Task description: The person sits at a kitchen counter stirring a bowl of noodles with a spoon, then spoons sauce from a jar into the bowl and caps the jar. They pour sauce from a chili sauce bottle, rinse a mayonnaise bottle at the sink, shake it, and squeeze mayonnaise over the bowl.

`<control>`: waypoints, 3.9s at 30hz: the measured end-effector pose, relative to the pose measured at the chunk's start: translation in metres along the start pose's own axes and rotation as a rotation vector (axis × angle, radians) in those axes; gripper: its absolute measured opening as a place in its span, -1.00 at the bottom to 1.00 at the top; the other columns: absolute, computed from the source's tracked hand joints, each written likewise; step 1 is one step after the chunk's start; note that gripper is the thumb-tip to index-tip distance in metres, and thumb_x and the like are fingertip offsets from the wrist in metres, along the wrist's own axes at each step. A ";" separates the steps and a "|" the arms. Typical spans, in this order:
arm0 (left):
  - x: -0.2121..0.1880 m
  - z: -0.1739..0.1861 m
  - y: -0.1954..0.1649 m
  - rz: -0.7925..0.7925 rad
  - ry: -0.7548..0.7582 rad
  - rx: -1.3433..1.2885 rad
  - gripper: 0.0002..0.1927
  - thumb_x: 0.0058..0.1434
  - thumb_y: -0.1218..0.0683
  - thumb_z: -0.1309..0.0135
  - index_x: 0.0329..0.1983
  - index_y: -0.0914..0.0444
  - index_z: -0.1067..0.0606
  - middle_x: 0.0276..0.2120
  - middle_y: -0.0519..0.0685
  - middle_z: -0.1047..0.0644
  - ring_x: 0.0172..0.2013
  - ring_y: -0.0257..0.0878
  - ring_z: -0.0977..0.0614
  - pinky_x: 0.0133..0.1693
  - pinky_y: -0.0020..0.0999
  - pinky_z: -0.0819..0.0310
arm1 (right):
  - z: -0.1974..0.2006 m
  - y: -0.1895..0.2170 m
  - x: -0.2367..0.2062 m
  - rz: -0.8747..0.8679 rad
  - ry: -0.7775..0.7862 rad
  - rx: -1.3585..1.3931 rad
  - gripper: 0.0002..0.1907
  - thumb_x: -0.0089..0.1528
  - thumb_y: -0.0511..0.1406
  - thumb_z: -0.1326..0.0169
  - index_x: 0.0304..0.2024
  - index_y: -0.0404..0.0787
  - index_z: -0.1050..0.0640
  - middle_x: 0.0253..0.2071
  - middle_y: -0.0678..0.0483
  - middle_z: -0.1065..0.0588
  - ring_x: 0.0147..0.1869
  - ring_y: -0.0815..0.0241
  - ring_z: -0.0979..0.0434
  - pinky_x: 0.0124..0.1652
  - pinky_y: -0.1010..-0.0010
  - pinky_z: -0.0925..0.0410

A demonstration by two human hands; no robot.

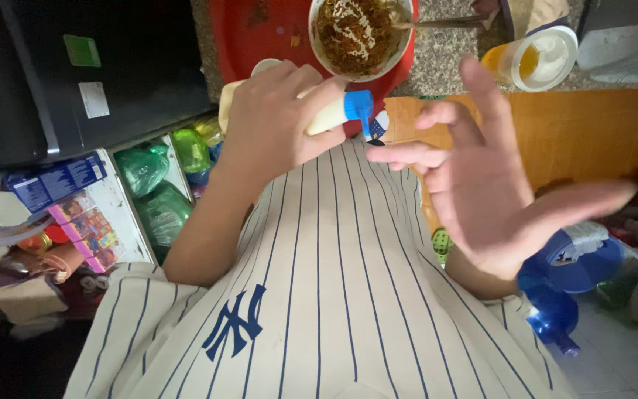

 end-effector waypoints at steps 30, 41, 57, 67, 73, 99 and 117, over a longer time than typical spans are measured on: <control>-0.051 -0.022 0.072 0.340 -0.101 -0.803 -0.82 0.31 0.25 -0.28 -0.11 0.36 -0.51 -0.15 0.08 -0.62 -0.19 -0.14 -0.67 -0.07 -0.30 -0.57 | 0.038 -0.086 -0.038 0.083 -0.693 0.543 -0.09 0.37 0.35 0.24 0.43 -0.17 -0.25 0.19 -0.02 -0.37 0.25 -0.06 -0.37 0.21 0.27 -0.22; -0.084 -0.059 0.065 0.355 0.157 -1.347 -0.75 0.43 0.32 -0.06 0.11 0.27 -0.36 -0.13 -0.06 -0.45 -0.17 -0.30 -0.50 -0.09 -0.40 -0.44 | -0.015 -0.125 -0.041 0.132 -0.525 0.772 -0.04 0.32 0.40 0.32 0.42 -0.15 -0.25 0.29 -0.10 -0.39 0.33 -0.12 -0.36 0.24 0.20 -0.22; -0.044 -0.152 -0.088 0.292 0.514 -1.540 -0.74 0.35 0.30 -0.11 0.04 0.23 -0.37 -0.12 -0.07 -0.43 -0.11 -0.33 -0.46 -0.04 -0.39 -0.37 | 0.026 -0.033 -0.173 0.405 0.283 0.899 0.26 0.03 0.59 0.35 0.57 0.08 -0.14 0.58 -0.07 -0.14 0.56 -0.34 -0.17 0.43 -0.24 -0.13; 0.050 -0.277 -0.424 -0.158 0.887 -1.594 -0.72 0.31 0.29 -0.28 -0.09 0.20 -0.40 -0.29 -0.12 -0.48 -0.28 -0.36 -0.49 -0.22 -0.45 -0.35 | 0.232 0.072 -0.432 0.775 -0.014 0.883 0.04 0.32 0.50 0.28 0.55 0.00 -0.22 0.56 -0.03 -0.20 0.60 -0.24 -0.21 0.46 -0.16 -0.12; 0.127 -0.336 -0.592 -0.384 0.886 -1.449 -0.74 0.21 0.29 -0.30 -0.21 0.21 -0.43 -0.32 -0.11 -0.54 -0.36 -0.31 -0.56 -0.35 -0.45 -0.39 | 0.329 0.132 -0.547 0.951 -0.172 0.888 -0.05 0.36 0.43 0.22 0.53 -0.02 -0.24 0.56 -0.03 -0.18 0.61 -0.21 -0.19 0.46 -0.12 -0.10; 0.661 -0.826 -0.763 0.574 0.236 -1.338 -0.81 0.25 0.30 -0.21 -0.21 0.26 -0.43 -0.36 -0.01 -0.58 -0.35 -0.27 -0.64 -0.30 -0.31 -0.58 | 1.252 0.575 -0.418 0.378 -0.738 0.775 -0.53 0.29 -0.22 -0.13 0.24 -0.07 -0.40 0.06 0.01 -0.48 0.25 -0.02 -0.46 0.08 0.22 -0.38; 0.939 -1.012 -0.924 1.027 -0.413 -0.977 -0.87 0.24 0.21 -0.22 -0.24 0.30 -0.49 -0.37 -0.01 -0.60 -0.32 -0.26 -0.64 -0.25 -0.34 -0.56 | 1.592 0.857 -0.034 -0.270 -0.501 -0.811 -0.47 0.28 -0.29 -0.13 0.28 -0.03 -0.30 0.03 0.06 -0.50 -0.03 0.13 -0.58 -0.17 0.29 -0.51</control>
Point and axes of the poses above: each hand's wrist, its own x-axis towards the middle knuckle, its own z-axis out of the back of the hand, y = z × x, the point moved 7 cm from there along x, towards the middle knuckle
